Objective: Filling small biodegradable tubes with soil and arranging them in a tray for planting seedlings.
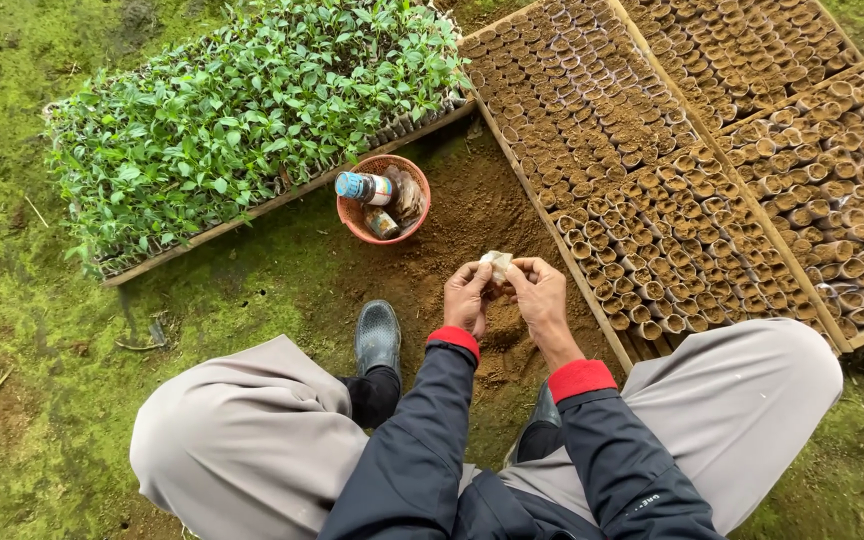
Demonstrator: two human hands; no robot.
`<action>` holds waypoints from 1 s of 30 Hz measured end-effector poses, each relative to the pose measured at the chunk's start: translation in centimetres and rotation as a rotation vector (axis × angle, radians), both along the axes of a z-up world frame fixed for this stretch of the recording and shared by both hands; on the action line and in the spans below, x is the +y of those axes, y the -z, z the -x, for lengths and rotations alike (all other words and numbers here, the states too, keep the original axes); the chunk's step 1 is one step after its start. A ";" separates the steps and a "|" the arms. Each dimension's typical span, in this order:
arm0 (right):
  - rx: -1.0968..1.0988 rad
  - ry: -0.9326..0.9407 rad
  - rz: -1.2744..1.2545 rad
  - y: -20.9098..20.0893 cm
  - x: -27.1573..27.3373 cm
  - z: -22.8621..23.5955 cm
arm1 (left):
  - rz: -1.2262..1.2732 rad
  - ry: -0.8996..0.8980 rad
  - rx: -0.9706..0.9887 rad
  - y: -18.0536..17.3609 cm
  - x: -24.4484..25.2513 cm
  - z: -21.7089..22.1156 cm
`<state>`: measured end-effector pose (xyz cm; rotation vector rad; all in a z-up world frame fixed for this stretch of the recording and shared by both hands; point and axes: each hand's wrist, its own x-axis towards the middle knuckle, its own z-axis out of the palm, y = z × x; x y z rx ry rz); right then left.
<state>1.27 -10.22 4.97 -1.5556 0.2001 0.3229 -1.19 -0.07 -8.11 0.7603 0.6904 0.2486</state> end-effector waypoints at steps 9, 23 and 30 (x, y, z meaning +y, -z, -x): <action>-0.014 -0.007 -0.019 3.1 -0.5 -0.7 | 0.006 0.075 0.071 0.2 0.0 0.3; -0.434 -0.017 0.454 3.9 -1.0 -0.5 | -0.958 0.174 0.176 -6.1 -2.2 1.3; -0.554 -0.147 0.599 4.5 -1.5 -0.4 | -1.344 0.060 0.177 -6.0 -1.6 1.1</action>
